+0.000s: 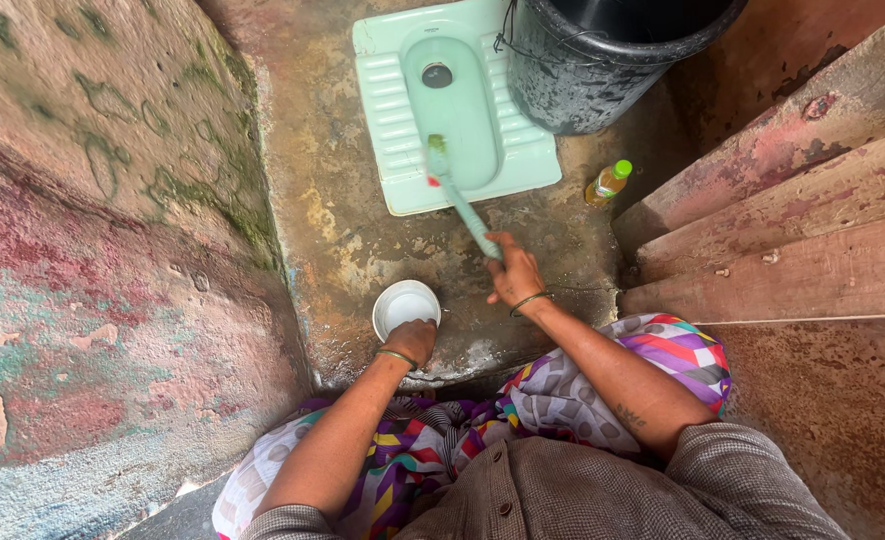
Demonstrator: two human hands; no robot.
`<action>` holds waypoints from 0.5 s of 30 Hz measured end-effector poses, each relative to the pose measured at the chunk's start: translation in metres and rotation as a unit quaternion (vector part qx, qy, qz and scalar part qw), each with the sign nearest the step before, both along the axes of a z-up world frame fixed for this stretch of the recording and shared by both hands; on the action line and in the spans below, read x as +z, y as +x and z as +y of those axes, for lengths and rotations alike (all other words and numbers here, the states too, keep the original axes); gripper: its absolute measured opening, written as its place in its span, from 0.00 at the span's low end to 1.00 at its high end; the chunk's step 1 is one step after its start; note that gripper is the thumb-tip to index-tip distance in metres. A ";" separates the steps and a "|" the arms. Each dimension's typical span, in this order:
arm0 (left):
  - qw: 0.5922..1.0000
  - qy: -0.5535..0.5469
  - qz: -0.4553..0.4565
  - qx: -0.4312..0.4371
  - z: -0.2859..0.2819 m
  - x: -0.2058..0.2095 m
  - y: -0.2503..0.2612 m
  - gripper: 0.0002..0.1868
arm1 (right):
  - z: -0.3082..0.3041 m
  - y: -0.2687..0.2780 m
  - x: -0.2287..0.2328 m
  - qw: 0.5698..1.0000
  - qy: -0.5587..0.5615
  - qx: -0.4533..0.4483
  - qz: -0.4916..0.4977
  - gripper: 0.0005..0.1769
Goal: The person cleans a squat toilet by scrubbing its bowl and surfaces with a long-handled brush while holding a small container.
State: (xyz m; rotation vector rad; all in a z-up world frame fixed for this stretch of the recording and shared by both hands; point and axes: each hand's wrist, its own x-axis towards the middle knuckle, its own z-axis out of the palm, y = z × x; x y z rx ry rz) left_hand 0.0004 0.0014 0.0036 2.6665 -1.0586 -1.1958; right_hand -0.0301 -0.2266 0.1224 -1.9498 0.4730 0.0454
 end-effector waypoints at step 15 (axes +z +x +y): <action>1.000 0.010 0.005 0.005 -0.001 0.007 0.000 0.18 | 0.009 0.000 -0.017 0.994 0.059 0.080 0.052 0.26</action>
